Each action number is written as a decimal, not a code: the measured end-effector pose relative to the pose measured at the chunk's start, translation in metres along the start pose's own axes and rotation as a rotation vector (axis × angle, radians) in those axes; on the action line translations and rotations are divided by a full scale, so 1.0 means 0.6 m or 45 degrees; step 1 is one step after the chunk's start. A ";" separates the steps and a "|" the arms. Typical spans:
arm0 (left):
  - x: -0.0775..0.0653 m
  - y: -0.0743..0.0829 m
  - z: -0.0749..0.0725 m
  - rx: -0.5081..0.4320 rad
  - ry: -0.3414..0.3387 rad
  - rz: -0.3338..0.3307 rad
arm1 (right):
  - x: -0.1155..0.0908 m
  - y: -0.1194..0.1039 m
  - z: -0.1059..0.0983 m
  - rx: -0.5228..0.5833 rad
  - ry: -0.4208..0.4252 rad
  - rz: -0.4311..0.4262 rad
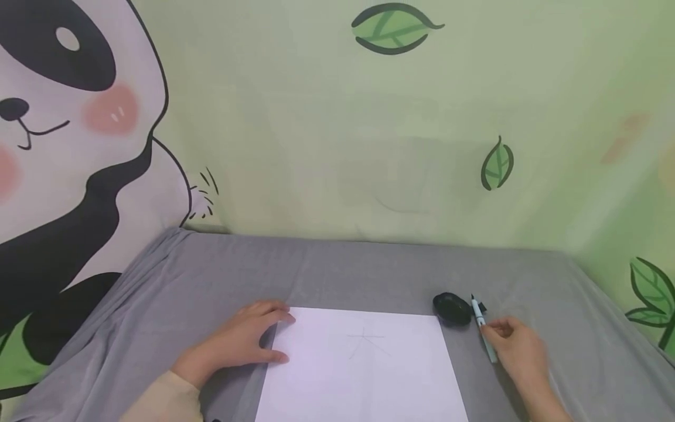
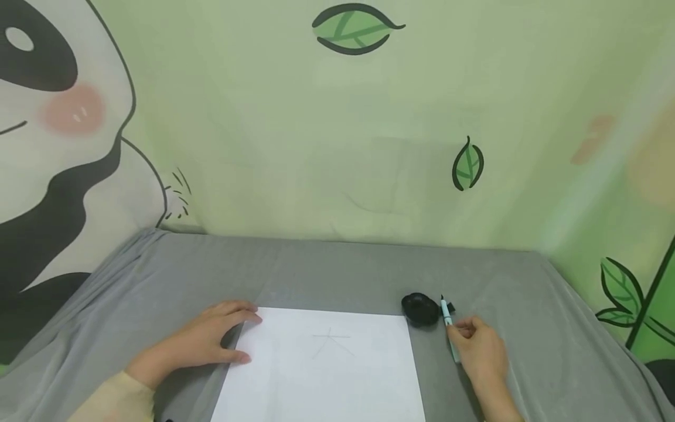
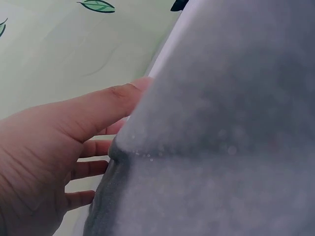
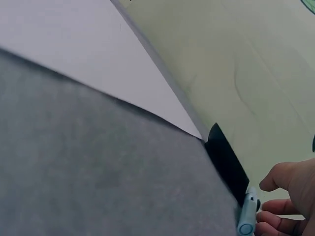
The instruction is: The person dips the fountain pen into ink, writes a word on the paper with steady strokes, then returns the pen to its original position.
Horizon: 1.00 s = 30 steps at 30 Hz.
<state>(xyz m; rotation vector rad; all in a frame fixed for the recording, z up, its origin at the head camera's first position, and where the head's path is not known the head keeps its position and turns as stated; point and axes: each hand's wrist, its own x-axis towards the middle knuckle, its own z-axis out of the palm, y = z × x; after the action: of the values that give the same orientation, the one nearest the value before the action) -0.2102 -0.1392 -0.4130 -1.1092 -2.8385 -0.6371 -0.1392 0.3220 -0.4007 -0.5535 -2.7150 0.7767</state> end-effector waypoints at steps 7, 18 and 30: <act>0.005 -0.003 0.000 0.024 -0.004 -0.013 | 0.007 -0.014 -0.008 -0.009 -0.014 -0.064; 0.001 -0.003 -0.008 0.090 0.104 -0.045 | 0.035 -0.042 0.007 -0.030 -0.052 -0.523; 0.035 -0.022 -0.020 0.404 0.243 -0.004 | 0.053 0.002 0.010 -0.289 -0.165 -0.632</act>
<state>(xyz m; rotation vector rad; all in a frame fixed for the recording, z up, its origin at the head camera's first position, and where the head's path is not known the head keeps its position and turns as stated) -0.2363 -0.1391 -0.4032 -0.9359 -2.6557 -0.2616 -0.1692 0.3339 -0.4017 0.1413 -2.8901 0.3887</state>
